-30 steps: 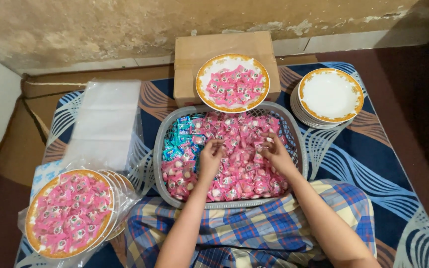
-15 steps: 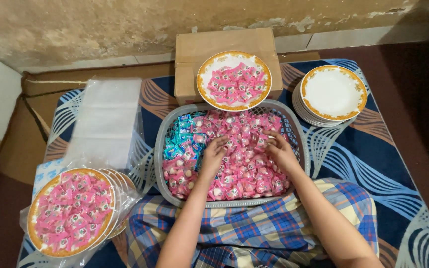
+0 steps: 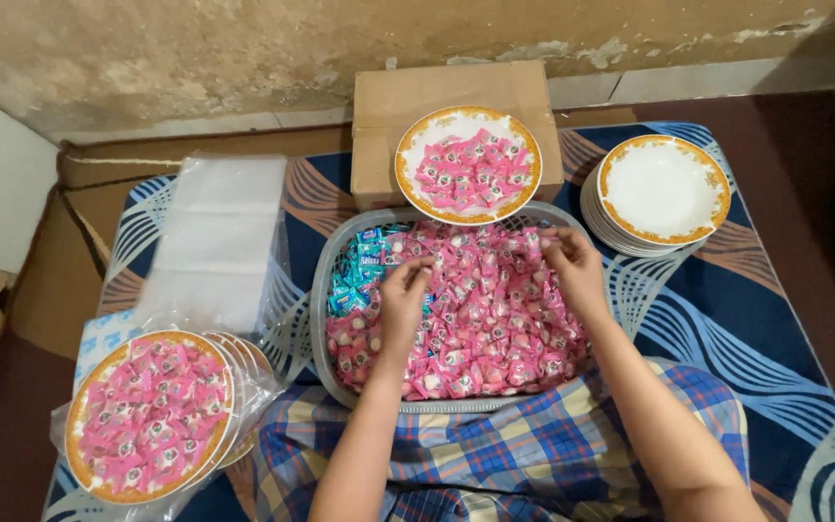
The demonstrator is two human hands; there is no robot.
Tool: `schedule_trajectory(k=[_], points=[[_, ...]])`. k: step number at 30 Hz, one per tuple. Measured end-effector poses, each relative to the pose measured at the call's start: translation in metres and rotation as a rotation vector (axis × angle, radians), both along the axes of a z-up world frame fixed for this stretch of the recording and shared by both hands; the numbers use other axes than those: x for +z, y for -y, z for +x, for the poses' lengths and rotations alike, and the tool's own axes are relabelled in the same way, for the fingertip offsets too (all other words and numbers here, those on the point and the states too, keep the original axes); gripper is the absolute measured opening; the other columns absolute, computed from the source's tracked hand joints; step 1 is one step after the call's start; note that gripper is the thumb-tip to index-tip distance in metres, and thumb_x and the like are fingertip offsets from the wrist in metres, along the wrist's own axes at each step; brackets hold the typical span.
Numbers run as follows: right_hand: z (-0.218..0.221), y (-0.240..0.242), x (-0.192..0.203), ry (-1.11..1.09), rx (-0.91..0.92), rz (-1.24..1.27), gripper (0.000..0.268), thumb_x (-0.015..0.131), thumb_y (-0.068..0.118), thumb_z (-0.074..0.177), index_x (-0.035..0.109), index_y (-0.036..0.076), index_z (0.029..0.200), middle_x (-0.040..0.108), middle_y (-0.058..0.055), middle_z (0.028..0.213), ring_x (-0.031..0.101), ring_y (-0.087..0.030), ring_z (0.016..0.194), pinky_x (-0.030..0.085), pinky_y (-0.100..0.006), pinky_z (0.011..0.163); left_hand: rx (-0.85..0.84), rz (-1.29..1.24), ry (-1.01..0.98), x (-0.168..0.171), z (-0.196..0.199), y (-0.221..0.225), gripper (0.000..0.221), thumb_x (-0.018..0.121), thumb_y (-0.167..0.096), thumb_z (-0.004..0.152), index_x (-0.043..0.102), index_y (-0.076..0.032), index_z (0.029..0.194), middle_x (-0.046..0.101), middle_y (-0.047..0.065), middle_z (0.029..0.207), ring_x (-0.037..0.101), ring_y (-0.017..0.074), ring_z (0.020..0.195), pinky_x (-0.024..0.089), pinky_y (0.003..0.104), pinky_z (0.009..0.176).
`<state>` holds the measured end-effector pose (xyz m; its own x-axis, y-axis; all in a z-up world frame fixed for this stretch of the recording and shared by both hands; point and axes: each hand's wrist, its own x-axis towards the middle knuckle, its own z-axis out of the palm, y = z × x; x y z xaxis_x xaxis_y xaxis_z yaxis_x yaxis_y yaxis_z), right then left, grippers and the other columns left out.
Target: Organizing small pink packaged food items by picking them from a large bin and arranging them onto decorative plates.
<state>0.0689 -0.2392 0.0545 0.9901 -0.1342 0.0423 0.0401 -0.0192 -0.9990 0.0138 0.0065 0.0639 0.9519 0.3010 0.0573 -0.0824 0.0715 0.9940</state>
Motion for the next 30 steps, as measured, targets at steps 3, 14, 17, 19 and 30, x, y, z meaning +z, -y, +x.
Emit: schedule_trajectory(k=[3, 14, 17, 19, 30], points=[[0.026, 0.001, 0.023, 0.136, -0.026, -0.17, 0.015, 0.069, 0.015, 0.101, 0.076, 0.011, 0.113, 0.073, -0.008, 0.086, 0.062, -0.012, 0.08, 0.053, -0.029, 0.076, 0.035, 0.092, 0.088, 0.004, 0.031, -0.009, 0.023, 0.063, -0.002, 0.093, 0.077, -0.009, 0.109, 0.077, 0.01, 0.099, 0.068, 0.0137, 0.096, 0.057, 0.032, 0.088], [0.127, -0.047, 0.032, 0.206, 0.139, -0.505, 0.025, 0.076, 0.024, 0.088, 0.079, 0.021, 0.112, 0.076, -0.001, 0.086, 0.071, -0.018, 0.085, 0.054, -0.036, 0.082, -0.078, 0.261, -0.145, 0.012, 0.162, -0.013, 0.034, 0.064, -0.021, 0.085, 0.075, -0.018, 0.117, 0.078, 0.005, 0.082, 0.073, 0.011, 0.069, 0.057, 0.023, 0.059], [0.146, -0.062, 0.031, 0.168, 0.188, -0.555, 0.025, 0.073, 0.025, 0.087, 0.079, 0.021, 0.111, 0.077, -0.003, 0.087, 0.073, -0.025, 0.09, 0.054, -0.04, 0.085, -0.067, 0.205, -0.181, 0.0, 0.191, -0.012, 0.033, 0.066, -0.021, 0.084, 0.076, -0.011, 0.114, 0.076, 0.01, 0.075, 0.069, 0.0125, 0.048, 0.053, 0.022, 0.039], [0.157, -0.069, 0.027, 0.158, 0.201, -0.586, 0.023, 0.073, 0.027, 0.088, 0.08, 0.021, 0.109, 0.078, -0.005, 0.088, 0.074, -0.029, 0.091, 0.054, -0.042, 0.085, -0.069, 0.161, -0.196, 0.006, 0.197, -0.01, 0.035, 0.067, -0.022, 0.084, 0.074, -0.007, 0.115, 0.076, 0.013, 0.074, 0.068, 0.0144, 0.044, 0.051, 0.024, 0.034], [0.201, -0.077, -0.005, 0.216, 0.103, -0.775, 0.021, 0.071, 0.029, 0.088, 0.079, 0.028, 0.108, 0.078, 0.002, 0.09, 0.074, -0.028, 0.093, 0.057, -0.042, 0.087, -0.155, -0.101, -0.328, 0.018, 0.203, -0.009, 0.052, 0.062, -0.021, 0.092, 0.055, 0.002, 0.137, 0.073, 0.021, 0.084, 0.073, 0.0229, 0.062, 0.06, 0.028, 0.044]])
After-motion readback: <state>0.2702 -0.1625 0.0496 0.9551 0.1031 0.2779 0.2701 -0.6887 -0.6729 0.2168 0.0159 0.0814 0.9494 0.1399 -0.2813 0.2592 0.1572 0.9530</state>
